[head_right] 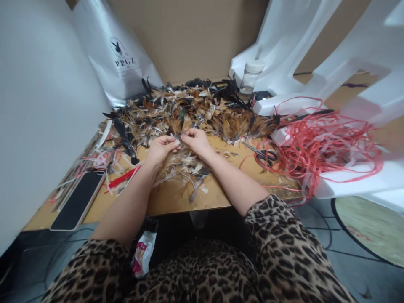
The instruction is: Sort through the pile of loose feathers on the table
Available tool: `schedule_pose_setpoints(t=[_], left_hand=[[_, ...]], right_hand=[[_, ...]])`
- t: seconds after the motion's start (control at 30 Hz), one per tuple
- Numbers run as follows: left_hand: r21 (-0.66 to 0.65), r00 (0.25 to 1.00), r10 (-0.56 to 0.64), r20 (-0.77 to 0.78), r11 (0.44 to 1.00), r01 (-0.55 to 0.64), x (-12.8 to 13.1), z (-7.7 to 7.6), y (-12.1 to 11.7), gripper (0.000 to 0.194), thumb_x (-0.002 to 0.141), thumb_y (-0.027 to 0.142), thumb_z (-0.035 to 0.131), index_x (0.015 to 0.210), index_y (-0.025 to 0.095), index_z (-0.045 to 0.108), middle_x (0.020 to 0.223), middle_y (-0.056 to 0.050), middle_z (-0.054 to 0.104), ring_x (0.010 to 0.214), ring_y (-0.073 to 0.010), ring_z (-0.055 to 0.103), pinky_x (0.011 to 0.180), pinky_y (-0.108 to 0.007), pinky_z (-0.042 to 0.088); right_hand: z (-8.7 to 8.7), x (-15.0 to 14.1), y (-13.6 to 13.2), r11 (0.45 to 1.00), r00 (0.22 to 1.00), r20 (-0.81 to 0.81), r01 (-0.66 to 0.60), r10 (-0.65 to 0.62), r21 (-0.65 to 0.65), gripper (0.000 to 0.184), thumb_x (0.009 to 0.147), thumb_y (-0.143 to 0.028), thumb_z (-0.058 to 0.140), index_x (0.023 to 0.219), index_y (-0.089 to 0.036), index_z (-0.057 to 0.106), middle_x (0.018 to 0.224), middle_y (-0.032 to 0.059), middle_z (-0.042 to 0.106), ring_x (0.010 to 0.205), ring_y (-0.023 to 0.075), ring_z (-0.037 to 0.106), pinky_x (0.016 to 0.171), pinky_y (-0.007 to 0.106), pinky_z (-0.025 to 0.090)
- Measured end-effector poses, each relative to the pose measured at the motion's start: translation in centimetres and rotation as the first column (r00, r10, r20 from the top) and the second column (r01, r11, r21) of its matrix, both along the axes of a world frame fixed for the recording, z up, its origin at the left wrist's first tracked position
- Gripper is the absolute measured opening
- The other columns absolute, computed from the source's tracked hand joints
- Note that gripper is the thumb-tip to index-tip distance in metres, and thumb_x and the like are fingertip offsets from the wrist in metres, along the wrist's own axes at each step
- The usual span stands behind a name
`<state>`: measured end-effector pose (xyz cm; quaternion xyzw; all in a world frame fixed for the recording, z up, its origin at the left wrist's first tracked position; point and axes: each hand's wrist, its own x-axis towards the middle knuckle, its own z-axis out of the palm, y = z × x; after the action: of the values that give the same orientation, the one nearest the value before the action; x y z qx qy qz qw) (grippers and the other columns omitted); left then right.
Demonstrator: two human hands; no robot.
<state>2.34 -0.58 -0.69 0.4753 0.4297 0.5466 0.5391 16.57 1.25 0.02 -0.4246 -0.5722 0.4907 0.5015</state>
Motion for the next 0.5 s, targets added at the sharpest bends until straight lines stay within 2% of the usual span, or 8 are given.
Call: schedule_pose_setpoints(t=[0.07,0.13,0.23,0.3,0.4,0.5], left_hand=[[-0.038,0.996,-0.050,0.069,0.998,0.052,0.0,0.1,-0.2,0.025,0.052,0.022,0.075,0.068,0.013,0.058,0.058,0.000,0.061,0.054,-0.0086,0.058,0.051,-0.019,0.042],[-0.068,0.980,-0.115,0.163,0.990,0.127,0.0,0.1,-0.3,0.025,0.053,0.021,0.075,0.068,0.013,0.058,0.061,0.000,0.062,0.056,-0.0076,0.059,0.053,-0.018,0.043],[-0.088,0.957,-0.167,0.239,0.977,0.193,0.1,0.0,-0.4,0.024,0.054,0.022,0.074,0.068,0.014,0.057,0.064,0.000,0.062,0.058,-0.0062,0.058,0.056,-0.017,0.043],[-0.108,0.963,-0.150,0.224,0.978,0.178,0.1,-0.2,-0.3,0.023,0.055,0.024,0.074,0.070,0.014,0.058,0.065,0.000,0.062,0.060,-0.0067,0.058,0.058,-0.018,0.044],[-0.064,0.990,-0.049,0.129,0.996,0.057,0.0,-0.3,0.0,0.024,0.053,0.022,0.075,0.070,0.014,0.060,0.063,0.003,0.061,0.058,-0.0062,0.057,0.061,-0.019,0.045],[0.010,0.998,0.023,0.056,1.000,-0.023,-0.2,-0.1,0.3,0.023,0.054,0.022,0.075,0.070,0.015,0.060,0.059,0.004,0.060,0.050,-0.0046,0.052,0.053,-0.017,0.042]], right_hand=[[0.4,-0.1,-0.3,0.996,0.993,-0.099,-0.069,0.063,-0.063,0.021,0.062,-0.031,0.061,0.056,-0.016,0.048,0.046,-0.0049,0.046,0.042,0.0055,0.037,0.043,0.020,0.029],[0.7,-0.2,-0.7,0.976,0.956,-0.243,-0.194,0.165,-0.100,0.024,0.061,-0.031,0.063,0.055,-0.016,0.046,0.046,-0.0047,0.046,0.042,0.0057,0.039,0.045,0.020,0.032],[0.7,-0.4,-0.9,0.942,0.888,-0.376,-0.323,0.266,-0.095,0.026,0.063,-0.034,0.063,0.057,-0.017,0.044,0.047,-0.0054,0.043,0.046,0.0072,0.044,0.049,0.021,0.036],[0.4,-0.5,-0.8,0.965,0.915,-0.337,-0.255,0.220,-0.062,0.026,0.065,-0.035,0.062,0.059,-0.017,0.045,0.048,-0.0055,0.043,0.046,0.0072,0.044,0.050,0.021,0.035],[-0.2,-0.3,-0.4,0.997,0.989,-0.135,-0.045,0.053,0.064,0.021,0.065,-0.033,0.062,0.062,-0.015,0.050,0.053,-0.0046,0.047,0.048,0.0060,0.040,0.050,0.020,0.032],[-0.5,0.0,-0.2,0.983,0.996,0.086,-0.001,-0.015,0.181,0.017,0.067,-0.031,0.057,0.064,-0.014,0.054,0.055,-0.0039,0.048,0.050,0.0064,0.038,0.050,0.020,0.032]])
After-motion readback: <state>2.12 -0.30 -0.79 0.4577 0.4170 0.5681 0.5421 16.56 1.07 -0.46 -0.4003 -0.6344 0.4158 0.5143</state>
